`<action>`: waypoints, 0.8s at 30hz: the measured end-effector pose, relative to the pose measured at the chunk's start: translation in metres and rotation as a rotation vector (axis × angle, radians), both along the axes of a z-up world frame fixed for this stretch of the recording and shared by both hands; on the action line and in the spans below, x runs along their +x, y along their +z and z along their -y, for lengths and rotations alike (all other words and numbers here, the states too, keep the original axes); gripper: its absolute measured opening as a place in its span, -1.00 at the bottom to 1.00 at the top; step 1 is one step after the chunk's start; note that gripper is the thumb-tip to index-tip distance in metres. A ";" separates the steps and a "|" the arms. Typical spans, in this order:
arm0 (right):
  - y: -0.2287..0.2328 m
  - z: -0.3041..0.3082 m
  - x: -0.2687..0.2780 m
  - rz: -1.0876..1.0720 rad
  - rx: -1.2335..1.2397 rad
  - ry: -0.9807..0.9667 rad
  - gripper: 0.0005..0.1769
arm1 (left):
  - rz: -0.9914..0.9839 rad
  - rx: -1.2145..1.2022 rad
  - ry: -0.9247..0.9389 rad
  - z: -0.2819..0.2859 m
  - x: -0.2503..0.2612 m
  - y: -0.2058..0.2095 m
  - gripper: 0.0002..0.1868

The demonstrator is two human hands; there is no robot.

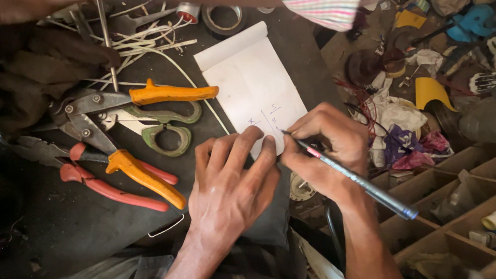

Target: The person is repairing an electric motor by manipulating and organizing the internal copper windings. They use a pen to point at specific areas and write notes on a piece of paper. The person then uses their hands to pull, separate, and arrange the wires inside the motor casing.

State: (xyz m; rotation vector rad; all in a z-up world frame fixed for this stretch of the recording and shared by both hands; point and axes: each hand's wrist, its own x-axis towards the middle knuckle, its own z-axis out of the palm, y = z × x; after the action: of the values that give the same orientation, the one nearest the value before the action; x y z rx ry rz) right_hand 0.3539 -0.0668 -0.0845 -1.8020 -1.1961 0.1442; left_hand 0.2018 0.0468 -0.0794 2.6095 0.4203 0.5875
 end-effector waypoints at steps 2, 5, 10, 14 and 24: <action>0.000 0.001 0.001 -0.091 -0.043 -0.061 -0.71 | 0.001 0.009 -0.003 0.000 0.000 0.000 -0.57; 0.000 0.000 0.001 -0.112 -0.047 -0.075 -0.71 | 0.013 0.014 -0.001 -0.001 0.001 0.000 -0.58; 0.004 -0.001 -0.002 -0.060 -0.046 -0.069 -0.71 | 0.005 0.014 -0.004 0.000 0.002 0.001 -0.58; 0.004 -0.002 -0.001 -0.018 -0.025 -0.041 -0.71 | -0.008 0.005 -0.007 0.001 0.002 0.001 -0.59; 0.003 0.001 -0.003 -0.270 0.016 -0.135 -0.74 | 0.023 0.027 0.016 0.003 0.005 0.002 -0.63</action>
State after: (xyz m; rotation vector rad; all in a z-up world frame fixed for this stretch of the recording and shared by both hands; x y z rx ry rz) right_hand 0.3510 -0.0682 -0.0816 -1.7788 -0.8808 0.2891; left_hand 0.2067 0.0435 -0.0778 2.6252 0.4291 0.6320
